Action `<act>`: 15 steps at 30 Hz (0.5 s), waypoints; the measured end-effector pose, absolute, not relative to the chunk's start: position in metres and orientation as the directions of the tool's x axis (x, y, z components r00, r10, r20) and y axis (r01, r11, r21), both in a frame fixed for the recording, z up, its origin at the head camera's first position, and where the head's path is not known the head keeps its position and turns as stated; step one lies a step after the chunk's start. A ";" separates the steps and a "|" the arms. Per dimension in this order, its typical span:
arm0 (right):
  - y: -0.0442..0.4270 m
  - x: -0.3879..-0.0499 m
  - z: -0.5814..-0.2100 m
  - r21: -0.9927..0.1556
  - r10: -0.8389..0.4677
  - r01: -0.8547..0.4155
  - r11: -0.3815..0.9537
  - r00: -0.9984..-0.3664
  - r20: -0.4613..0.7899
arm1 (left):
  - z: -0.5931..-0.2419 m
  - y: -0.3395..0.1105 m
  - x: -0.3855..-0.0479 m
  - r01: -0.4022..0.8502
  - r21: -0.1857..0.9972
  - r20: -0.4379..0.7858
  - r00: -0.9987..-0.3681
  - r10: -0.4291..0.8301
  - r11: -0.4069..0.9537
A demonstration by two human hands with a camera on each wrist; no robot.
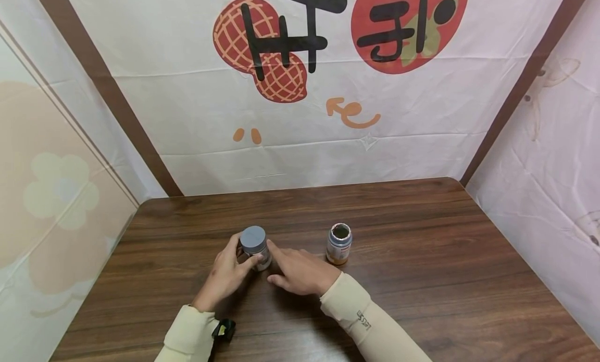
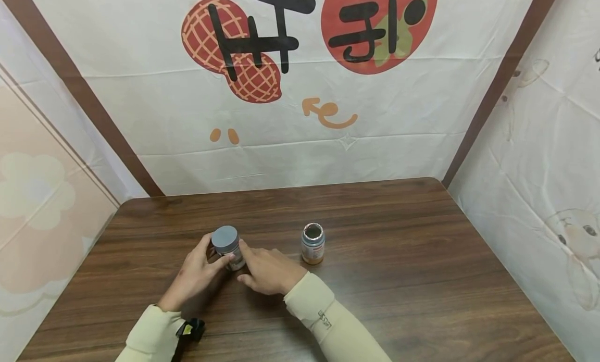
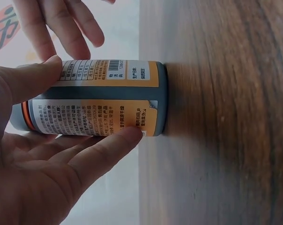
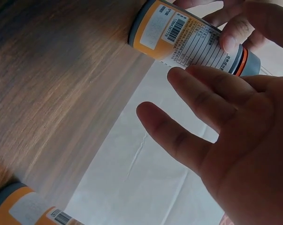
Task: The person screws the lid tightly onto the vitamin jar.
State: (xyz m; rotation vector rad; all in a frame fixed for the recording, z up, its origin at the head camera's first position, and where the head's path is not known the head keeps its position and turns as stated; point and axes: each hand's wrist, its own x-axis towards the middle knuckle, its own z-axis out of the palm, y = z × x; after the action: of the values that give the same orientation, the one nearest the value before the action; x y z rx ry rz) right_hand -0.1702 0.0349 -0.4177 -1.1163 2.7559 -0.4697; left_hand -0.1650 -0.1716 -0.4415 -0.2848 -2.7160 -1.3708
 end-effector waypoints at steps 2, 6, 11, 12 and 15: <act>0.034 -0.171 -0.417 -0.332 -0.692 -0.650 0.683 -0.722 -0.012 | -0.441 -0.172 -0.166 0.200 0.789 0.157 -0.980 0.125 0.581; 0.033 -0.172 -0.417 -0.338 -0.691 -0.644 0.686 -0.723 -0.027 | -0.440 -0.172 -0.166 0.188 0.793 0.146 -0.982 0.119 0.580; 0.034 -0.172 -0.416 -0.347 -0.701 -0.651 0.675 -0.713 -0.025 | -0.439 -0.173 -0.166 0.156 0.797 0.107 -0.987 0.118 0.584; 0.034 -0.172 -0.416 -0.349 -0.704 -0.654 0.671 -0.710 -0.023 | -0.439 -0.173 -0.165 0.143 0.796 0.092 -0.989 0.116 0.588; 0.036 -0.171 -0.415 -0.348 -0.707 -0.659 0.667 -0.707 -0.016 | -0.441 -0.176 -0.162 0.091 0.791 0.038 -0.994 0.099 0.605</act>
State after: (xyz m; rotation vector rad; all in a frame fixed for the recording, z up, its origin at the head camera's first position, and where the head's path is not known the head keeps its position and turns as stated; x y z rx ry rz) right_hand -0.1706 0.0365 -0.4154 -1.1253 2.7292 -0.4812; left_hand -0.1620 -0.1761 -0.4407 -0.1664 -2.8221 -1.3912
